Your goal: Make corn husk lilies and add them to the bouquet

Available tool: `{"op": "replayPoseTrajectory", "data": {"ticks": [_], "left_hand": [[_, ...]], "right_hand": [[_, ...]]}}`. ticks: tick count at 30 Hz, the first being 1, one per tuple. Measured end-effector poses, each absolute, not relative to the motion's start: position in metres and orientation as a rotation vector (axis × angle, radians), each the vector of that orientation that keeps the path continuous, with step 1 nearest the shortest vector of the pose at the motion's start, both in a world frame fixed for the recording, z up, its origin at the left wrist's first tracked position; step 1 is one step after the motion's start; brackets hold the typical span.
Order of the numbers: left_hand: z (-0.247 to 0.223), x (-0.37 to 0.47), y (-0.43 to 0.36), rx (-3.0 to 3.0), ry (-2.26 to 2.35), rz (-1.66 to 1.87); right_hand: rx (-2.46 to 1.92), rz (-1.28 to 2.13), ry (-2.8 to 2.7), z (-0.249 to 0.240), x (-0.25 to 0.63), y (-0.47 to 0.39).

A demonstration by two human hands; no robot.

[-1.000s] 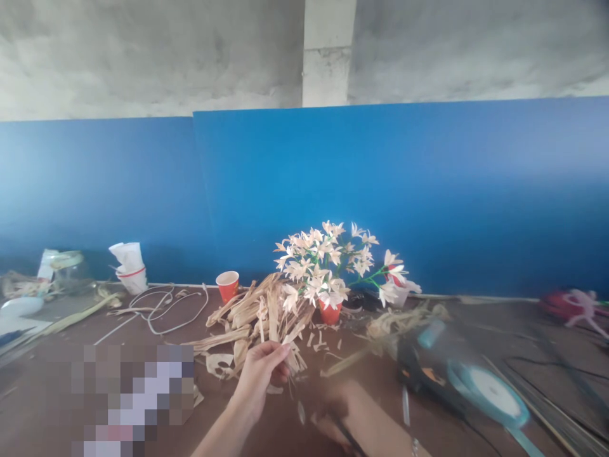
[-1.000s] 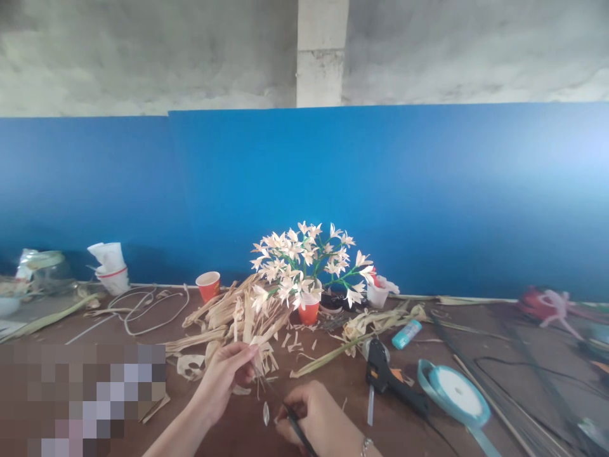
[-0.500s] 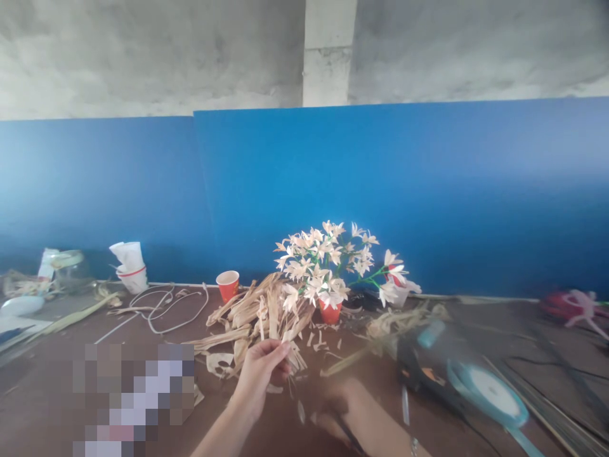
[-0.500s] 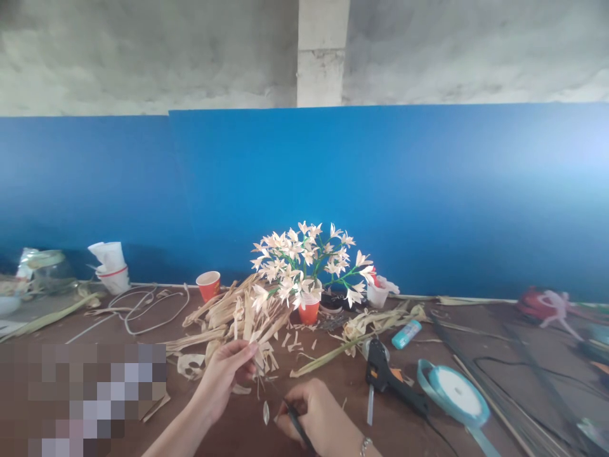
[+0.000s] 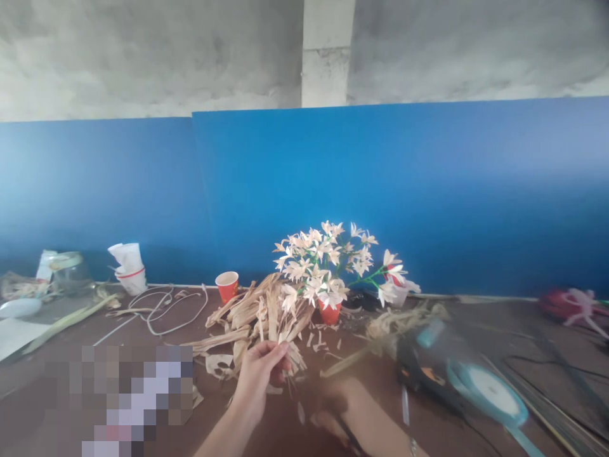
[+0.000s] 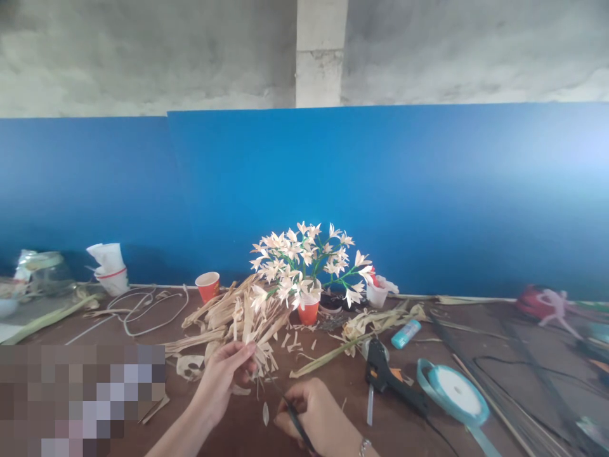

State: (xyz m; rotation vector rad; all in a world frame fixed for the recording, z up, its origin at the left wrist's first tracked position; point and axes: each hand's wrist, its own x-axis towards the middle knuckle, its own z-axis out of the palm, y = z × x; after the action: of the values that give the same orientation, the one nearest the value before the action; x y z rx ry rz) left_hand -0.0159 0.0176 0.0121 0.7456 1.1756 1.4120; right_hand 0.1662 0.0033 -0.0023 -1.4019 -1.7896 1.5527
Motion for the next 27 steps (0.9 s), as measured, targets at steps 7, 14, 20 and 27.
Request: {"op": "replayPoseTrajectory", "data": {"ticks": [7,14,20,27], "left_hand": [[0.014,-0.011,0.013,0.691,1.187,1.443],[0.004,-0.013,0.015,0.605,1.152,1.42],[0.004,-0.012,0.015,0.509,1.132,1.405],[0.007,-0.005,0.01,0.41,1.125,1.403]], "right_hand": [[-1.395,1.558,-1.767,0.0,0.164,0.003],[-1.384,1.556,-1.761,0.001,0.164,0.001],[-1.391,1.549,-1.741,-0.001,0.162,0.001],[-1.408,1.548,-1.72,-0.007,0.16,0.001]]}}
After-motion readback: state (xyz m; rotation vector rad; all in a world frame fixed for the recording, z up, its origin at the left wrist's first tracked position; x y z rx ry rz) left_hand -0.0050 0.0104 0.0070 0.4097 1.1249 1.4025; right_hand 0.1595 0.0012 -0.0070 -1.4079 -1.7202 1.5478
